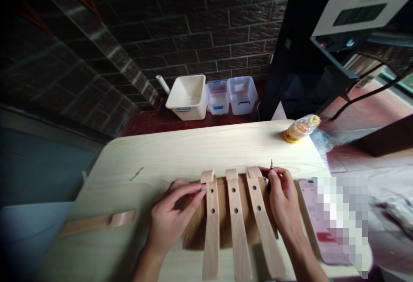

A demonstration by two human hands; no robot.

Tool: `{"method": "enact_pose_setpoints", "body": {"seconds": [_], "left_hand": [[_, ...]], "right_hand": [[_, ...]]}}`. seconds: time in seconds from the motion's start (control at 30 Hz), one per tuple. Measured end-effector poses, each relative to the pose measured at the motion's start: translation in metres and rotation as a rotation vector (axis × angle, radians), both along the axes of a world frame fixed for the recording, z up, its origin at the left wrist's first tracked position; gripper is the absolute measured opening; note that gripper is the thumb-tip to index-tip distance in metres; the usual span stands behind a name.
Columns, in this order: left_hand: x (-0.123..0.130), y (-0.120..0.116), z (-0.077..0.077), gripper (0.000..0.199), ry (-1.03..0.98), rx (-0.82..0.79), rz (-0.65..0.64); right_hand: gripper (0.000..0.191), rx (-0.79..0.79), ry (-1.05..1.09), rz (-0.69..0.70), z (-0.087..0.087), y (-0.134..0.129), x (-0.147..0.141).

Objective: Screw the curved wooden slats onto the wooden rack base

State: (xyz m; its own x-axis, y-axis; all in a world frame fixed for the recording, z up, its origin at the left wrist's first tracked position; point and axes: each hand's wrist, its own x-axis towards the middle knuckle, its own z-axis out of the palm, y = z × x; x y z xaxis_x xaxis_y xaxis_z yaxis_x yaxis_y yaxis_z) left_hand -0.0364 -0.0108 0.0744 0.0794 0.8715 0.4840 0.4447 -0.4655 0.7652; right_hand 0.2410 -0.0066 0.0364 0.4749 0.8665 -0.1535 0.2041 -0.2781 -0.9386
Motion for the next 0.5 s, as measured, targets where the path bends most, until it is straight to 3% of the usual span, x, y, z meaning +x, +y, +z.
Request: {"method": "enact_pose_setpoints", "body": {"seconds": [0.23, 0.5], "left_hand": [[0.0031, 0.0059, 0.0047, 0.031, 0.028, 0.081, -0.077], [0.0078, 0.009, 0.0065, 0.032, 0.09, 0.106, -0.08]], "right_hand": [[0.038, -0.038, 0.014, 0.012, -0.0018, -0.0042, 0.0035], [0.04, -0.062, 0.017, 0.021, -0.0005, -0.0085, 0.0027]]}}
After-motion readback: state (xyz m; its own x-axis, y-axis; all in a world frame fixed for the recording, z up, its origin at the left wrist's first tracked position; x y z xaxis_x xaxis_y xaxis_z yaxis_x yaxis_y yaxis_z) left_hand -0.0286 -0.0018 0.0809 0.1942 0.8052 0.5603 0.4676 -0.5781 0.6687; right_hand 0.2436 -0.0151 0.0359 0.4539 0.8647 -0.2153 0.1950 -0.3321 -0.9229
